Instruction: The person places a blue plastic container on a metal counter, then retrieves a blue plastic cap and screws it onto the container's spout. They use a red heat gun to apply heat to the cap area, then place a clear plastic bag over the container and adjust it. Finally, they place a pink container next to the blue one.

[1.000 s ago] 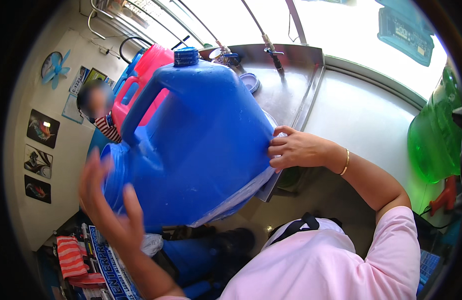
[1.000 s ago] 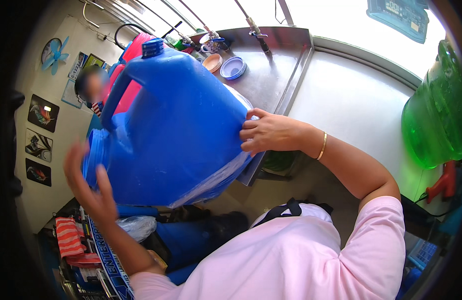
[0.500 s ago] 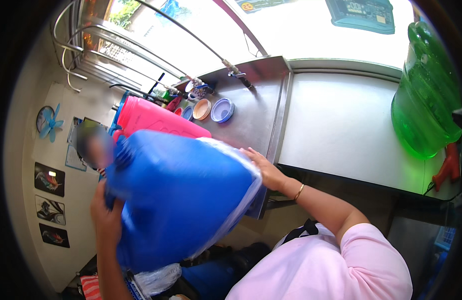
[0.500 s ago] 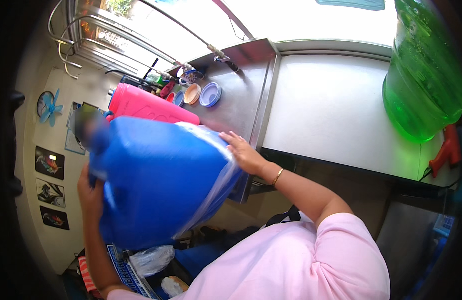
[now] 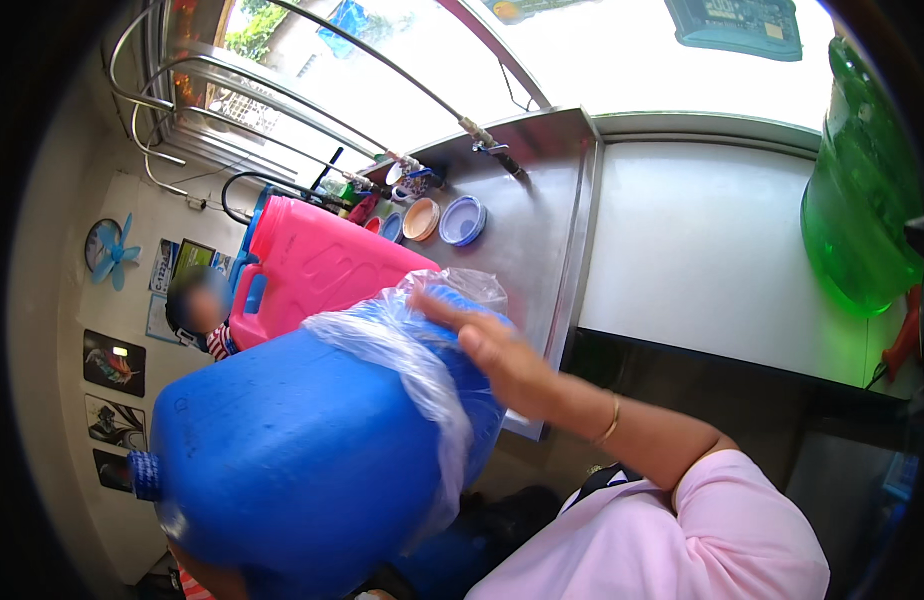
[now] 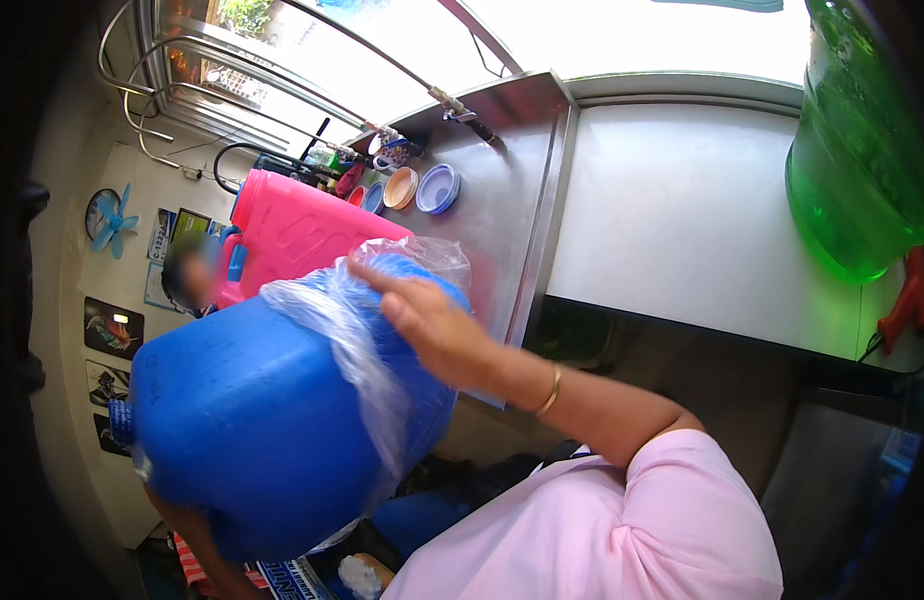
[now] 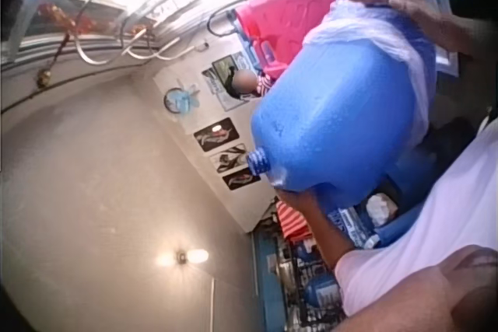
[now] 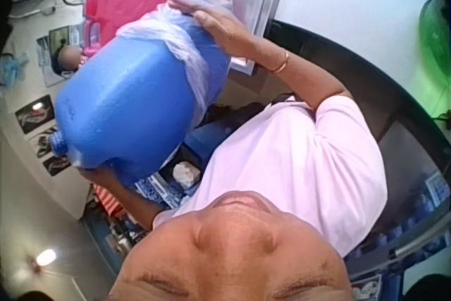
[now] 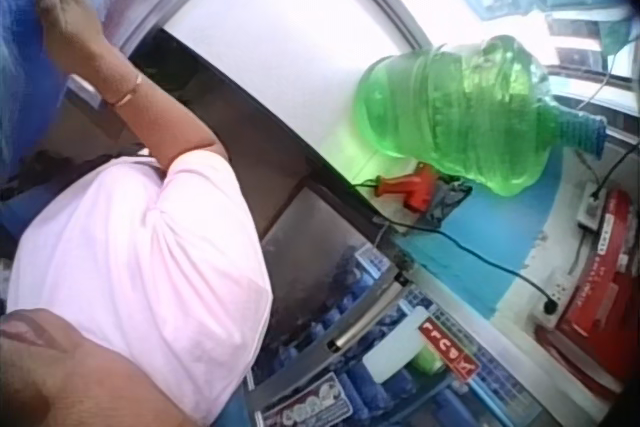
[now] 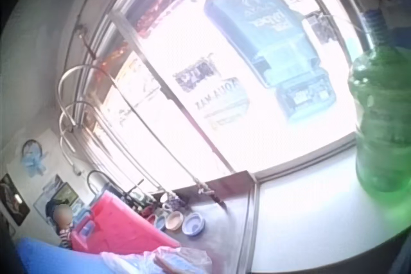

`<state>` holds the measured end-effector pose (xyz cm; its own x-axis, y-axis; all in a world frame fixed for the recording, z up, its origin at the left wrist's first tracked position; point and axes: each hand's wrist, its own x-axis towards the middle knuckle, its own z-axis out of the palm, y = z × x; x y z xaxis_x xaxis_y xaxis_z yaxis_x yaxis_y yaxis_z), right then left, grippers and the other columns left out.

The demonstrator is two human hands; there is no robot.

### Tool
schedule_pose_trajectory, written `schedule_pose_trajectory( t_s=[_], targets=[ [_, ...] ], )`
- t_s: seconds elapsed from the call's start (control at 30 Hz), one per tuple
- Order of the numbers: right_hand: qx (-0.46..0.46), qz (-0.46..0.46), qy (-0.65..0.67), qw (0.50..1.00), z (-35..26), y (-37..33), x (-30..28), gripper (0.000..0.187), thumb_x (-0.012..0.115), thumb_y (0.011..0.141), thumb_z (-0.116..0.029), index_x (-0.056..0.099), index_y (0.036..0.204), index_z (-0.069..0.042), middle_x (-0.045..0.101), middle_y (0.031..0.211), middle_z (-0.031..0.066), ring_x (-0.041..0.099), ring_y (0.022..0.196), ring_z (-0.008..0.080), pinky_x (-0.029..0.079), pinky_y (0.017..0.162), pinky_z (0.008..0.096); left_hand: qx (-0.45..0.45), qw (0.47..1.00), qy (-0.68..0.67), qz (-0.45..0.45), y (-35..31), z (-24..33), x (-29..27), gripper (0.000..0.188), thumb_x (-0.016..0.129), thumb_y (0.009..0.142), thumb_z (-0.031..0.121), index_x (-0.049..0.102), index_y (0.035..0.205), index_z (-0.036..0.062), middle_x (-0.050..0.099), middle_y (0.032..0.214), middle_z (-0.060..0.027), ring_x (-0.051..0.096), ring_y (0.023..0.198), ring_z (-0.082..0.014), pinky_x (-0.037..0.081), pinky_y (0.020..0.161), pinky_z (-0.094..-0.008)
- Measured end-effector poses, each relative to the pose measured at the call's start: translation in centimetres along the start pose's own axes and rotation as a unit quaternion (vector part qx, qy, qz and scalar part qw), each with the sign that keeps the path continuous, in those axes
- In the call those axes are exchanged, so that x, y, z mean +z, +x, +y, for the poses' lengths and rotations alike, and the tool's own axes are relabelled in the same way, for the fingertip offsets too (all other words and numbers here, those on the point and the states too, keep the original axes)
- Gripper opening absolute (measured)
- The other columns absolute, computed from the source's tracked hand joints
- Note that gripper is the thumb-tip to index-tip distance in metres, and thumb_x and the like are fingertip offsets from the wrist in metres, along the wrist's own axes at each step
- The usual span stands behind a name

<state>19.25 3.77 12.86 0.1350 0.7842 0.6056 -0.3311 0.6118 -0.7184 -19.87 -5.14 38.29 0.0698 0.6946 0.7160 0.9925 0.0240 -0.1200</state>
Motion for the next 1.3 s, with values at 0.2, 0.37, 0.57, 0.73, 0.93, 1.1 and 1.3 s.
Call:
schedule_pose_trajectory(
  t_s=[0.2, 0.37, 0.57, 0.73, 0.93, 1.1, 1.3],
  targets=[
    [-0.104, -0.134, -0.294, 0.941, -0.8, 3.8, -1.0, 0.054, 0.036, 0.097, -0.045, 0.044, 0.143, -0.018, 0.047, 0.142, 0.0158, 0.043, 0.132, 0.0358, 0.029, 0.112, 0.0453, -0.113, 0.981, -0.159, 0.013, -0.2, -4.6, 0.0, 0.064, 0.058, 0.094, 0.037, 0.036, 0.141, -0.0004, 0.041, 0.139, -0.016, 0.046, 0.121, -0.0253, 0.039, 0.099, -0.0378],
    [-0.152, 0.022, -0.291, 0.944, -3.4, 3.1, 4.1, 0.044, 0.053, 0.09, -0.029, 0.056, 0.129, -0.009, 0.054, 0.135, 0.0162, 0.051, 0.124, 0.0362, 0.035, 0.107, 0.0504, -0.249, 0.881, -0.402, -0.01, 1.0, -6.9, -0.3, 0.069, 0.058, 0.094, 0.04, 0.031, 0.145, 0.0006, 0.033, 0.148, -0.0162, 0.04, 0.127, -0.0258, 0.036, 0.103, -0.0371],
    [-0.077, -0.097, -0.273, 0.954, -3.2, 3.7, 3.0, 0.045, 0.049, 0.091, -0.027, 0.054, 0.132, -0.009, 0.057, 0.132, 0.0122, 0.052, 0.123, 0.0313, 0.036, 0.107, 0.0429, -0.136, 0.938, -0.317, -0.037, -1.8, -4.1, 1.6, 0.065, 0.056, 0.095, 0.039, 0.035, 0.141, -0.0002, 0.038, 0.142, -0.0161, 0.044, 0.123, -0.0252, 0.038, 0.1, -0.0373],
    [-0.048, -0.214, -0.279, 0.935, 0.0, 8.6, -1.3, 0.053, 0.038, 0.099, -0.042, 0.044, 0.14, -0.009, 0.049, 0.14, 0.0151, 0.045, 0.13, 0.0286, 0.032, 0.109, 0.0381, -0.013, 0.969, -0.241, -0.058, -2.4, 0.6, 2.3, 0.057, 0.055, 0.096, 0.038, 0.043, 0.135, -0.0017, 0.049, 0.131, -0.0158, 0.052, 0.115, -0.0242, 0.043, 0.095, -0.038],
    [-0.113, -0.326, -0.2, 0.917, 1.6, 10.1, 1.1, 0.052, 0.046, 0.097, -0.034, 0.043, 0.14, -0.006, 0.047, 0.14, 0.0184, 0.041, 0.133, 0.0301, 0.033, 0.109, 0.039, 0.005, 0.948, -0.319, -0.012, -1.0, 2.0, 3.3, 0.051, 0.051, 0.097, 0.037, 0.05, 0.129, -0.0026, 0.058, 0.121, -0.0147, 0.058, 0.107, -0.0219, 0.047, 0.089, -0.0359],
    [-0.255, -0.237, -0.147, 0.926, 3.2, 10.4, 1.2, 0.047, 0.053, 0.094, -0.023, 0.045, 0.136, -0.003, 0.051, 0.134, 0.0196, 0.045, 0.129, 0.0307, 0.039, 0.104, 0.041, -0.01, 0.938, -0.338, -0.076, 2.3, 5.4, 2.7, 0.047, 0.055, 0.096, 0.034, 0.051, 0.127, -0.0011, 0.06, 0.107, -0.0099, 0.058, 0.093, -0.0161, 0.048, 0.078, -0.0289],
    [-0.15, -0.04, -0.332, 0.93, 0.4, 2.0, -5.4, 0.064, 0.026, 0.099, -0.054, 0.046, 0.14, -0.009, 0.037, 0.149, 0.0179, 0.034, 0.138, 0.0347, 0.02, 0.115, 0.042, -0.167, 0.863, -0.391, -0.273, 5.7, 9.8, 2.1, 0.034, 0.057, 0.094, 0.044, 0.054, 0.103, 0.0122, 0.044, 0.075, 0.0068, 0.038, 0.052, -0.0009, 0.031, 0.045, -0.0186]
  ],
)
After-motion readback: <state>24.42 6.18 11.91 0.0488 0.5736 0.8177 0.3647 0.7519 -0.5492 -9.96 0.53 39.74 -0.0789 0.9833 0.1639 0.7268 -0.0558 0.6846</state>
